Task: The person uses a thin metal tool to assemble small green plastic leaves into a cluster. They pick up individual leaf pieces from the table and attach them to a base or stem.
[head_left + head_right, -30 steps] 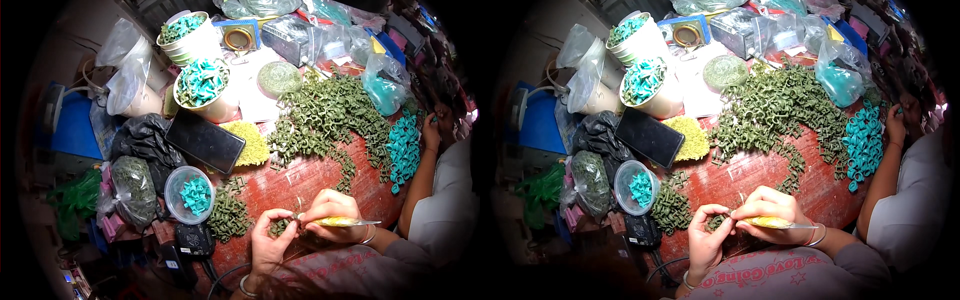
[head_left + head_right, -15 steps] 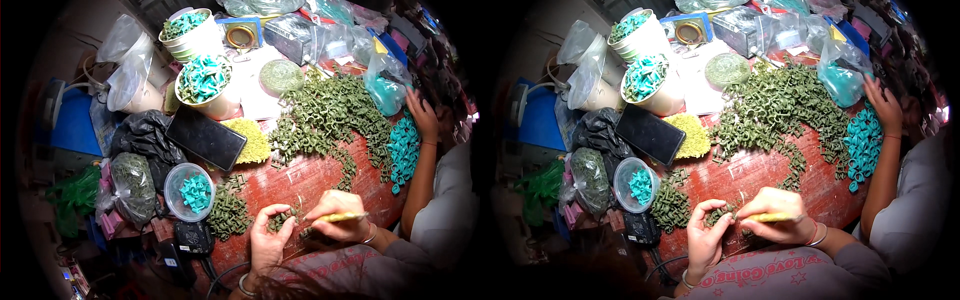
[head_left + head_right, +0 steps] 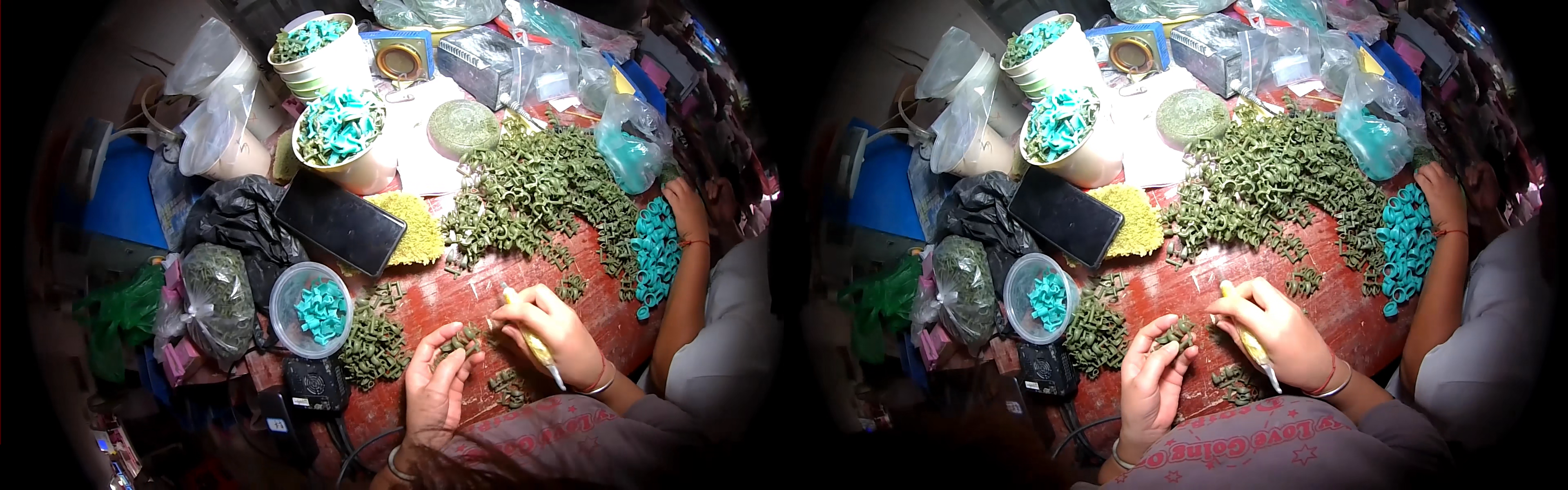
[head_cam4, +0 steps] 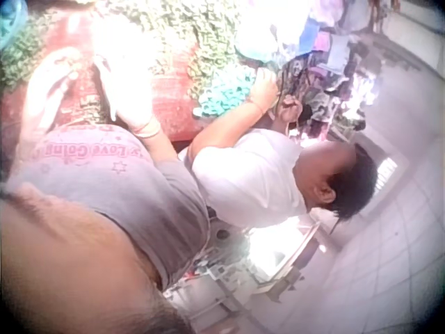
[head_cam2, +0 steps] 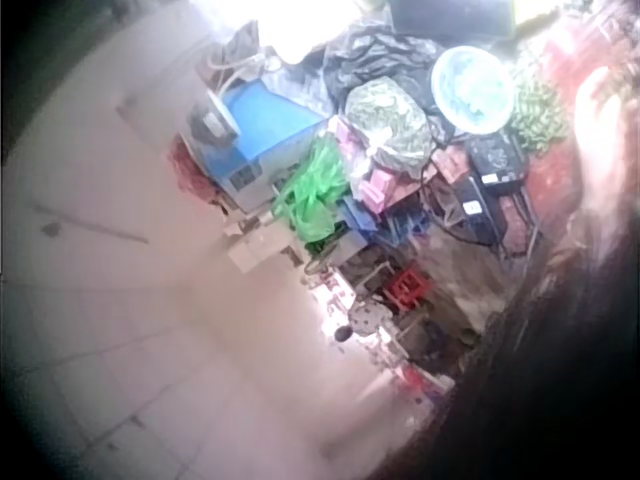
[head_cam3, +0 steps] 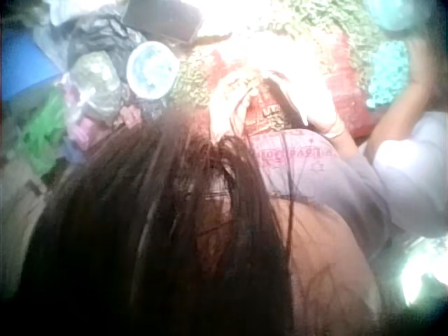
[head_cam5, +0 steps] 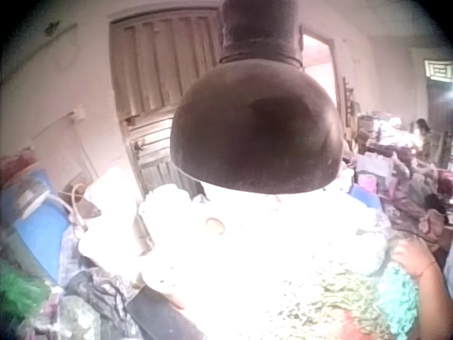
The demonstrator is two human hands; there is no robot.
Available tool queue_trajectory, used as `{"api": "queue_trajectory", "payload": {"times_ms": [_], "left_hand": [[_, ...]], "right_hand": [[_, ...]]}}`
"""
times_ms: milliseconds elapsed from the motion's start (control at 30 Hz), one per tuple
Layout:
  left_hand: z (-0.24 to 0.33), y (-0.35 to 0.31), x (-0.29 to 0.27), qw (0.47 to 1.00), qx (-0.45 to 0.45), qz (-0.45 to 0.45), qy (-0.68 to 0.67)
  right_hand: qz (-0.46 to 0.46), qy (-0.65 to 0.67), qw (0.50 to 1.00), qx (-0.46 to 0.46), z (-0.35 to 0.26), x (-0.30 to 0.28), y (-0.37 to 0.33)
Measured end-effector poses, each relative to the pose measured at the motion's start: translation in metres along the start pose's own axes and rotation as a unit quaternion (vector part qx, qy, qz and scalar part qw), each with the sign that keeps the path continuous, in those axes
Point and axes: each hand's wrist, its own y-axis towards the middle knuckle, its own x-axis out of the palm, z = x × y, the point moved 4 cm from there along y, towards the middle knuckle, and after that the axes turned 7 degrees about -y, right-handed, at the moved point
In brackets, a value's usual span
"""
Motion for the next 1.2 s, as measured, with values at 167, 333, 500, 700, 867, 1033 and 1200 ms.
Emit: {"api": "queue_trajectory", "payload": {"times_ms": [167, 333, 500, 700, 867, 1033, 1200], "left_hand": [[0.003, -0.003, 0.001, 0.999, 0.017, -0.011, -0.039], [0.002, 0.000, -0.006, 0.995, 0.002, -0.035, -0.090], [0.001, -0.003, -0.003, 0.990, -0.024, -0.076, -0.118], [-0.001, -0.004, -0.004, 0.999, -0.044, -0.014, -0.001], [0.000, -0.004, 0.007, 0.996, 0.007, -0.010, 0.089], [-0.002, -0.006, 0.013, 0.975, 0.020, -0.055, 0.213], [-0.003, -0.005, 0.012, 0.969, 0.061, -0.067, 0.232]], "right_hand": [[0.095, -0.008, 0.995, 0.041, 0.007, -0.014, 0.000], [0.017, -0.108, 0.994, -0.016, 0.003, -0.008, 0.004], [-0.020, -0.109, 0.994, -0.017, 0.008, -0.003, -0.001], [0.035, 0.046, 0.998, 0.036, 0.014, -0.010, -0.001], [-0.042, 0.156, 0.987, -0.004, 0.010, -0.011, 0.000], [-0.025, 0.125, 0.991, -0.037, 0.002, -0.010, -0.002], [-0.045, 0.133, 0.984, -0.106, -0.008, -0.006, -0.002]]}}
